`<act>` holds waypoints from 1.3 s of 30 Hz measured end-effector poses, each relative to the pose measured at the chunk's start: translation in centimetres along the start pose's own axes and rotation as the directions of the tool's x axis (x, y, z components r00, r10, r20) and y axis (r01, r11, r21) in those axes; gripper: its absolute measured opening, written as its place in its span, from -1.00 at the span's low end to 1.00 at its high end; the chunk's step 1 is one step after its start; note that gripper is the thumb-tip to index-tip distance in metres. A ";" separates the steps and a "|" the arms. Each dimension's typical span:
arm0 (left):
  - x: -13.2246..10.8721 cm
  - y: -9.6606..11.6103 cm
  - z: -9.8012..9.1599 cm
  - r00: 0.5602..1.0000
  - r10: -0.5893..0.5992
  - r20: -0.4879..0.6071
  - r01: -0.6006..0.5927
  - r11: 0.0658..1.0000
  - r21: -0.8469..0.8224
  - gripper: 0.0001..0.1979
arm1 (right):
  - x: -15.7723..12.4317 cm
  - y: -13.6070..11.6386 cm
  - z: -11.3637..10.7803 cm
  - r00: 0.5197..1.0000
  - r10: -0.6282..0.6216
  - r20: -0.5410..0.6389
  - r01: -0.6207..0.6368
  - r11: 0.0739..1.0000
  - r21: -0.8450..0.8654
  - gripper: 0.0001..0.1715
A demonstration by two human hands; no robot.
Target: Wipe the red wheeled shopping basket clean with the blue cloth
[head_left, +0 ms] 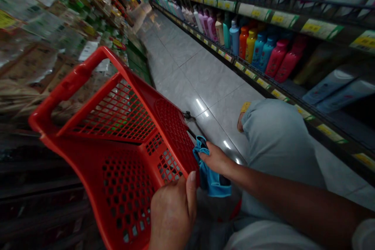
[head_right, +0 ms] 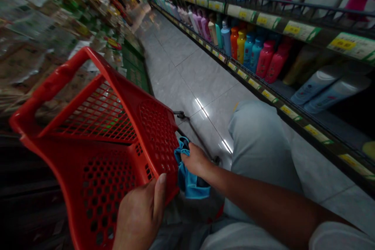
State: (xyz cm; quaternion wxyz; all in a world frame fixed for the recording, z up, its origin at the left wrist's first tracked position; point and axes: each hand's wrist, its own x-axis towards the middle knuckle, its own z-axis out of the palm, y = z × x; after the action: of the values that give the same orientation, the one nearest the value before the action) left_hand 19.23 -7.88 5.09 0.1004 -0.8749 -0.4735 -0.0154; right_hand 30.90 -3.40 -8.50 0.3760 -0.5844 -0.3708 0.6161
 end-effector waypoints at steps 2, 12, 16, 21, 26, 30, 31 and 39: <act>-0.3 -0.1 -0.1 1.000 0.009 0.013 -0.008 1.000 -0.027 -0.42 | -0.1 -1.0 0.1 0.982 -0.188 0.024 0.187 0.982 0.035 -0.93; -1.5 -2.4 -0.2 0.950 -0.142 0.277 0.236 0.910 -0.341 -0.39 | 1.4 -1.5 0.3 0.989 -0.140 0.057 0.142 0.989 -0.033 -0.91; -0.4 -3.4 -0.1 0.881 -0.301 0.364 0.455 0.749 -0.482 -0.38 | 0.8 -4.5 0.1 0.897 -0.420 0.138 0.401 0.905 0.145 -0.88; 0.3 -3.6 -0.4 0.826 -0.344 0.446 0.545 0.690 -0.477 -0.38 | 1.7 -5.1 1.0 0.967 -0.214 0.140 0.184 0.962 0.203 -0.89; 1.3 -6.0 -0.9 0.782 -0.274 0.560 0.586 0.629 -0.511 -0.35 | 1.7 -6.0 1.4 0.971 -0.202 0.125 0.174 0.963 0.204 -0.89; 4.8 -8.3 -0.5 0.781 -0.468 0.414 0.623 0.536 -0.569 -0.35 | 2.7 -7.5 1.9 0.904 -0.419 0.081 0.394 0.893 0.216 -0.85; 5.6 -8.4 -0.1 0.772 -0.518 0.370 0.626 0.514 -0.587 -0.37 | 3.2 -7.1 2.2 0.917 -0.394 0.055 0.378 0.906 0.192 -0.87; 6.2 -6.3 1.8 0.733 -0.653 0.191 0.560 0.420 -0.714 -0.54 | 4.8 -3.8 3.9 0.925 -0.373 -0.069 0.370 0.927 -0.052 -0.92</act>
State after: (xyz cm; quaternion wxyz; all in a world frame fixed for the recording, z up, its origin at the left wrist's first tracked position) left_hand 17.35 0.94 5.08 -0.2435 -0.6041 -0.7017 -0.2888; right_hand 26.93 2.50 -7.05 0.4889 -0.5341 -0.4716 0.5033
